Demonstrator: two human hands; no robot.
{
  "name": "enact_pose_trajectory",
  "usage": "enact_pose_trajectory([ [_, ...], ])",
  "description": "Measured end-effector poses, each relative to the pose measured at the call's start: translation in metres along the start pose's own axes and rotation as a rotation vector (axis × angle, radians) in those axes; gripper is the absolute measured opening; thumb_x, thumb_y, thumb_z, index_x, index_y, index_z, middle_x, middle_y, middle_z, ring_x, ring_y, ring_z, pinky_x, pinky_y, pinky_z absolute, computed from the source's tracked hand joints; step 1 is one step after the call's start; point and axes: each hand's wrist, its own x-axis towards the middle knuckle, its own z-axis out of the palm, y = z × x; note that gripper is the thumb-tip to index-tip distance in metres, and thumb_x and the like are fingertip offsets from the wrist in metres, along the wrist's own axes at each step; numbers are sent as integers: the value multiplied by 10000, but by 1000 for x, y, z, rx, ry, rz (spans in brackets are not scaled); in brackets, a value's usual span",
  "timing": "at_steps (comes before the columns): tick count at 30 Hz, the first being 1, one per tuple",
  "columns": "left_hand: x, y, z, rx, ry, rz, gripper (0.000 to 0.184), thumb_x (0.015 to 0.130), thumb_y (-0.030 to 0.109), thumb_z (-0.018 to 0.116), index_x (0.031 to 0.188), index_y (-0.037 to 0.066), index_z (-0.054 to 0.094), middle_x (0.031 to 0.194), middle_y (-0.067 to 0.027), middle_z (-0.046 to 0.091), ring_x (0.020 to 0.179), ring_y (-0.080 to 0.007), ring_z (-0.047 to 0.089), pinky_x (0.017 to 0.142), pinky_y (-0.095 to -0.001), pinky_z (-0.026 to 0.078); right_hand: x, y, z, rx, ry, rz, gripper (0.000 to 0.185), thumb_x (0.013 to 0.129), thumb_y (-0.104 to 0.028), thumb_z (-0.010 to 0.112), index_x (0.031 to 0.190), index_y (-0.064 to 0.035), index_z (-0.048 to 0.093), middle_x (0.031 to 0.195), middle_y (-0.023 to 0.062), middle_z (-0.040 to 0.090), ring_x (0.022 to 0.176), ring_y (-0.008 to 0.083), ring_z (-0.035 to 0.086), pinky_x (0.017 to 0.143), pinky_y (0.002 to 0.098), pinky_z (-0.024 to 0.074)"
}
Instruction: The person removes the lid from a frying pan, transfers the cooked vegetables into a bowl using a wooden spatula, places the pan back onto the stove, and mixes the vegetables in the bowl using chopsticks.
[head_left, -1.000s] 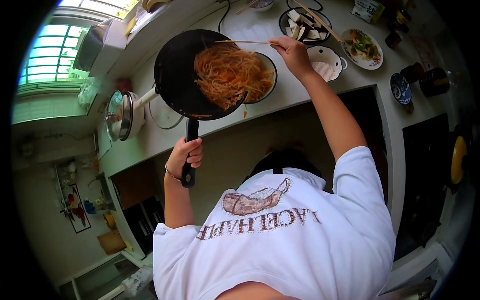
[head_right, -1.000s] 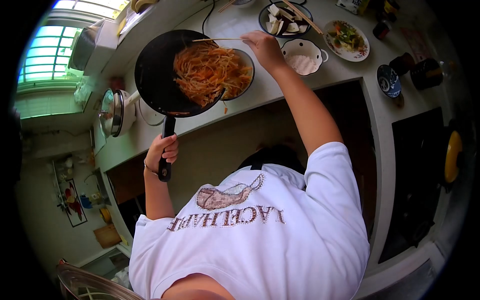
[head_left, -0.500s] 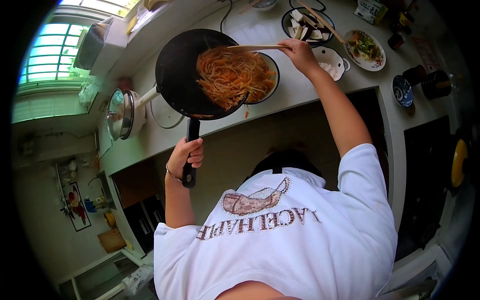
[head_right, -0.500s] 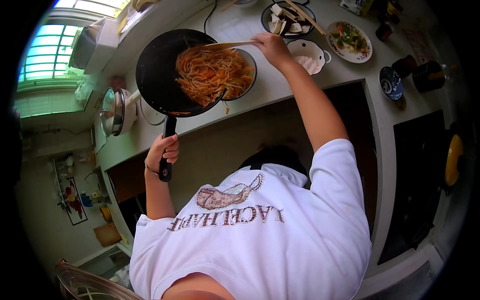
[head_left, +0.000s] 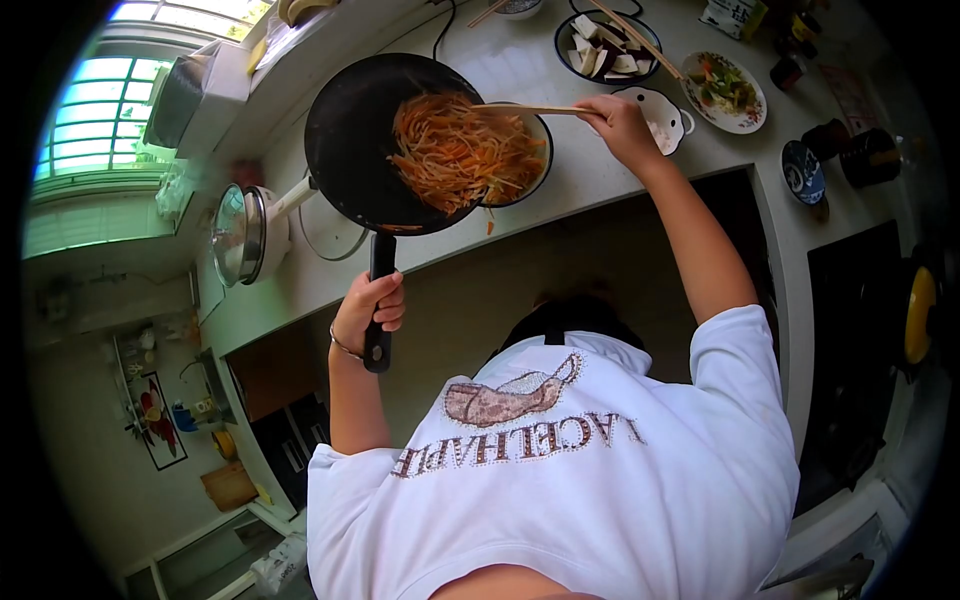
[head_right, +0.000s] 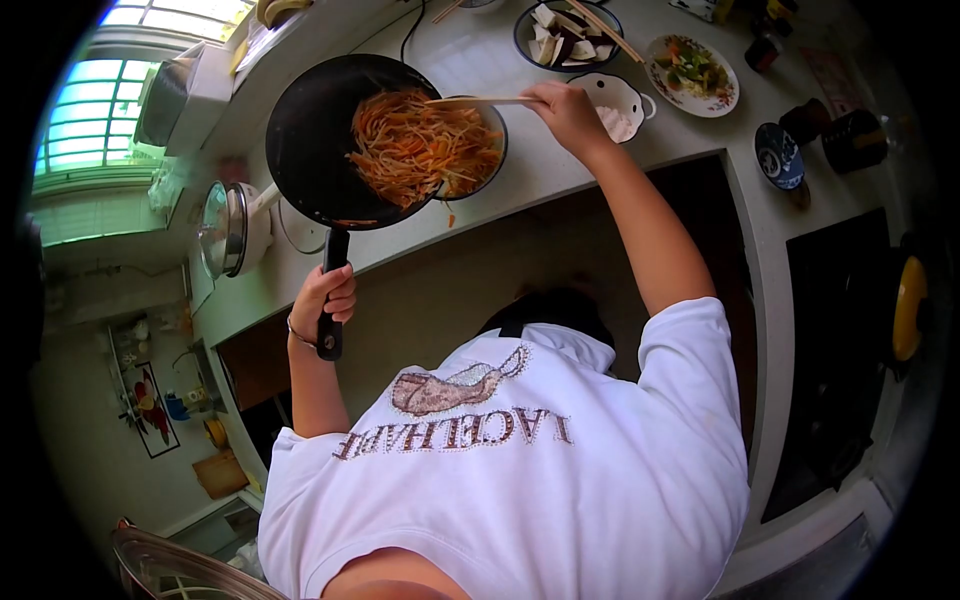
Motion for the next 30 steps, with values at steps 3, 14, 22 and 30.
enact_pose_trajectory([
  [3,0,1,2,0,6,-2,219,871,157,545,710,116,402,533,65,335,391,-16,310,343,-183,273,-9,1,-5,-12,-6,11,141,790,-94,601,900,-12,633,816,139,625,755,284,602,666,333,473],
  [14,3,-2,1,22,32,14,215,868,160,545,711,113,407,536,66,335,392,-17,309,349,-184,283,-27,-1,-19,-109,-12,-112,116,781,-77,602,875,-16,632,832,132,624,784,297,596,697,351,475],
  [22,2,1,4,62,51,9,250,863,166,548,675,119,391,528,61,343,388,-25,319,348,-193,287,-16,-37,-21,-189,101,-347,146,736,-26,600,878,-27,632,851,120,628,808,293,589,724,363,475],
  [30,-1,3,9,116,76,10,238,863,159,542,681,112,396,525,56,346,382,-28,320,341,-194,280,-1,-48,19,-397,9,-436,243,709,18,571,928,-56,643,916,82,627,837,260,586,740,352,484],
])
